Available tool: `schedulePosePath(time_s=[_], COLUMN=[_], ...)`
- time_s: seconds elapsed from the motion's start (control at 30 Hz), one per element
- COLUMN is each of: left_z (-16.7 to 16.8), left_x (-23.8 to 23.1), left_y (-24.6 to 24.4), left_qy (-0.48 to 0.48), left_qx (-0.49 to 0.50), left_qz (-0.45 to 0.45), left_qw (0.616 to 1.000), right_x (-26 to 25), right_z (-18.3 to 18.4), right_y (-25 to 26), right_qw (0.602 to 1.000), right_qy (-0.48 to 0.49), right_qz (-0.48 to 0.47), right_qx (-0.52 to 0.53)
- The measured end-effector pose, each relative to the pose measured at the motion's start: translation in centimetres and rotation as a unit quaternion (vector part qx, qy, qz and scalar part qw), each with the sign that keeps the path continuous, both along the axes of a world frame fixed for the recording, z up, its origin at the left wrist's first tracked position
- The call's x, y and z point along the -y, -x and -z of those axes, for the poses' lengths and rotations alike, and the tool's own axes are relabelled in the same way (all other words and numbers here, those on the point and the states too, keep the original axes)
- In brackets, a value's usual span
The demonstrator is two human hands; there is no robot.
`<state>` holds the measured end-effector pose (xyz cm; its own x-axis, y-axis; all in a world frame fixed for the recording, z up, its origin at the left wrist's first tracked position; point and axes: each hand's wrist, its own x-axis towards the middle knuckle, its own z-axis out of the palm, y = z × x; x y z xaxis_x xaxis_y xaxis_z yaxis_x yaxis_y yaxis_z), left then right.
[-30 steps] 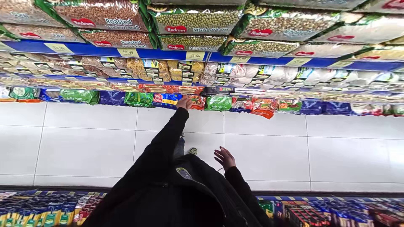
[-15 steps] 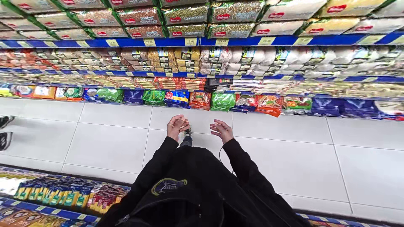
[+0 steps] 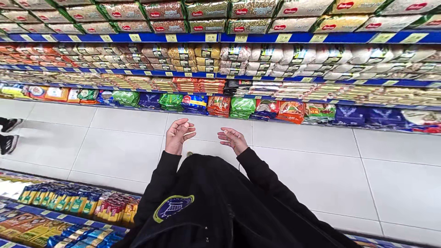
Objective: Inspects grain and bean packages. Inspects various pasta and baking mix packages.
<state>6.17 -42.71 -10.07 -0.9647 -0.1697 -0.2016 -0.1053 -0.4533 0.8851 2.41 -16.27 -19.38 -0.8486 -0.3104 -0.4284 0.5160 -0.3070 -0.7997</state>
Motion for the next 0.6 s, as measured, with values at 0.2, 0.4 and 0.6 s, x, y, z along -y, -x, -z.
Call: schedulePosePath(time_s=[0.2, 0.4, 0.6], left_z=[0.5, 1.1, 0.8], left_x=[0.5, 3.4, 7.6], left_y=[-0.6, -1.4, -0.7], left_qy=[-0.003, -0.017, 0.001], left_qx=[0.006, 0.029, 0.019], left_qz=[0.065, 0.121, 0.088], left_qw=[0.998, 0.992, 0.996], right_x=[1.8, 5.6, 8.7], right_z=[-0.3, -0.8, 0.1], right_y=[-0.8, -1.4, -1.3], right_qw=[1.0, 0.999, 1.0], right_qy=[-0.004, -0.008, -0.02], right_qz=[0.022, 0.036, 0.015], right_qx=[0.003, 0.003, 0.013])
